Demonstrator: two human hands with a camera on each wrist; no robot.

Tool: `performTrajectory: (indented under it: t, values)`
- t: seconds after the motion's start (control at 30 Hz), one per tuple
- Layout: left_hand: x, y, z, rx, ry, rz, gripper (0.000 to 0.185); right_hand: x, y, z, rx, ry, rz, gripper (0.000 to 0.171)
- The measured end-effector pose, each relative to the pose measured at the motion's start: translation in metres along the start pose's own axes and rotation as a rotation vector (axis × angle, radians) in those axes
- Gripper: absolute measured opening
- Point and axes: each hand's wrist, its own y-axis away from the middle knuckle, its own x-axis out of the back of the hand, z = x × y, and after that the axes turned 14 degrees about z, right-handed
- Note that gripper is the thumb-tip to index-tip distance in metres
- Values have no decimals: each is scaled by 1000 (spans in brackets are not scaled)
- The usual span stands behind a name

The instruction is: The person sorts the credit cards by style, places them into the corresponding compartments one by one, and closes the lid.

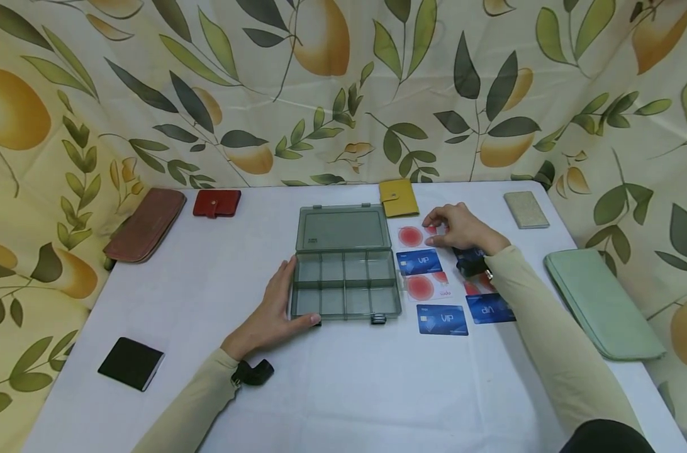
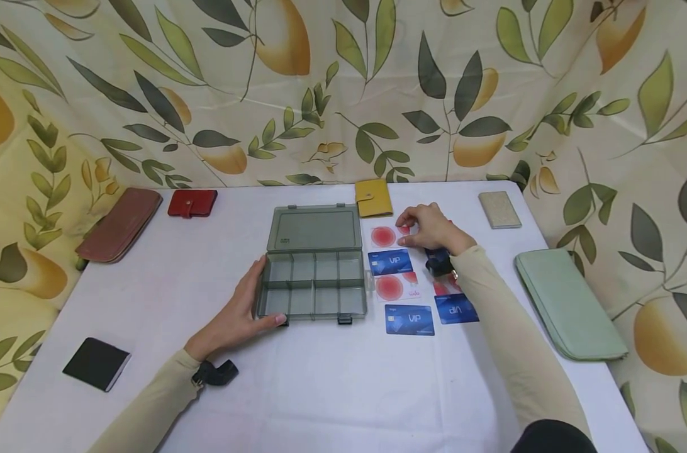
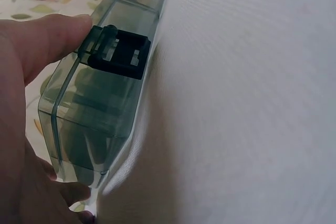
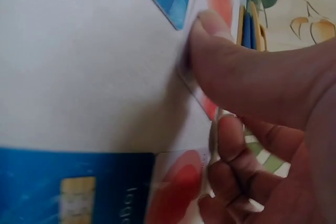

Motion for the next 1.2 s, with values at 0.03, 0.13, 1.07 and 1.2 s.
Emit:
performTrajectory:
  t: [0.03, 0.13, 1.07, 1.2]
  values:
    - [0, 0, 0, -2, 1, -1, 121, 1, -1, 0, -2, 5, -3, 43]
    - [0, -1, -2, -4, 2, -3, 121, 4, -1, -2, -3, 3, -15, 45]
    - [-2, -2, -8, -88, 10, 117, 119, 19, 57, -24, -171, -686, 314, 65]
    - [-2, -3, -10, -117, 38, 154, 117, 9, 66, -35, -83, -702, 300, 66]
